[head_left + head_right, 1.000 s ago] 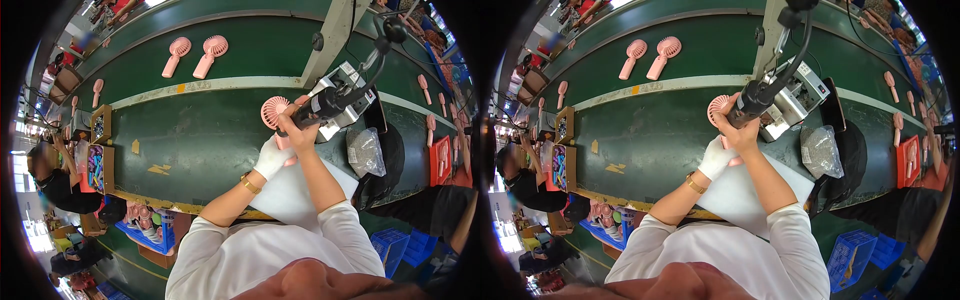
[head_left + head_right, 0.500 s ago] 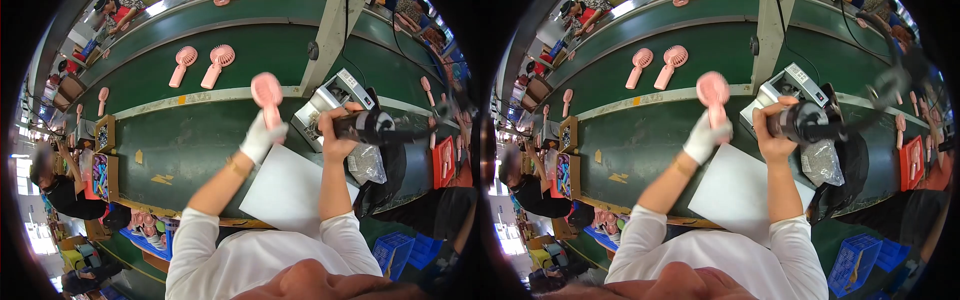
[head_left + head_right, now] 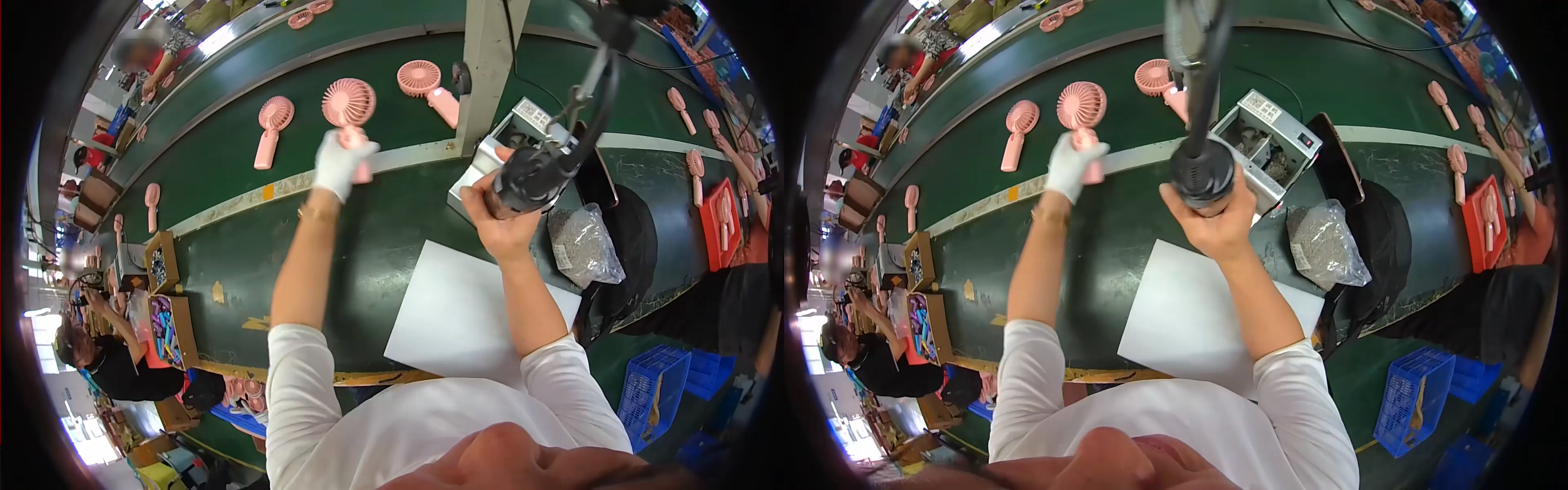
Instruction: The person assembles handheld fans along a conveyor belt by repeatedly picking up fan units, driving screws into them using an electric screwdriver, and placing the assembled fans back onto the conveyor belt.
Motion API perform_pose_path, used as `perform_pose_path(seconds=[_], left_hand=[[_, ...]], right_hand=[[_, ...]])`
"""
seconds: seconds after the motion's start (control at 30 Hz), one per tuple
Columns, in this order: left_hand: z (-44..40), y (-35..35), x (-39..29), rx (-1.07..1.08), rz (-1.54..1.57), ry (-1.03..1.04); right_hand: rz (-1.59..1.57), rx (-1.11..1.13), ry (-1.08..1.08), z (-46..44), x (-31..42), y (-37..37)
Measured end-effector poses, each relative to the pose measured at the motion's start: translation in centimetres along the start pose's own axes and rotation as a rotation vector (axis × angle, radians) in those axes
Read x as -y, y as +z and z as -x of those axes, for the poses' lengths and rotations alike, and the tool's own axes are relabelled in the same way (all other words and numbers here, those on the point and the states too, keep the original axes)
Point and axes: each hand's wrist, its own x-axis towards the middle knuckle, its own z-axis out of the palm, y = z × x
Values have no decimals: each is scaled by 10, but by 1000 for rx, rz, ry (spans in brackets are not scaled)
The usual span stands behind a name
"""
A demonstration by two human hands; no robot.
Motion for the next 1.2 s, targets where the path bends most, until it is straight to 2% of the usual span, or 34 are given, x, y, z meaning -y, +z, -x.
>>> perform_pose_path(seconds=[0.03,0.07,0.17,0.23,0.3,0.47,0.87,0.93,1.0,1.03,1.13,1.2], left_hand=[[25,6,5,156,173,2],[65,19,-20,245,345,-132],[140,50,-12,274,751,-338],[171,63,1,313,889,-430],[187,76,16,289,928,-519],[191,79,7,226,1001,-509],[191,78,24,237,1023,-497],[190,80,27,180,1054,-504],[189,83,24,46,1088,-530],[186,84,31,66,1131,-547],[179,85,57,114,1254,-580],[181,83,59,149,1173,-528]], right_hand=[[-1,29,-28,0,-1,-1],[-1,18,-8,1,-1,0],[-56,16,111,-2,8,2],[-232,35,191,-2,9,7],[-428,60,265,-1,9,9],[-568,110,268,4,5,16],[-384,207,315,19,0,24],[5,277,-28,27,-9,29],[136,415,-194,29,-6,28],[37,479,-109,31,-9,29],[-30,465,-160,31,-13,35],[-23,433,-116,32,-13,34]])
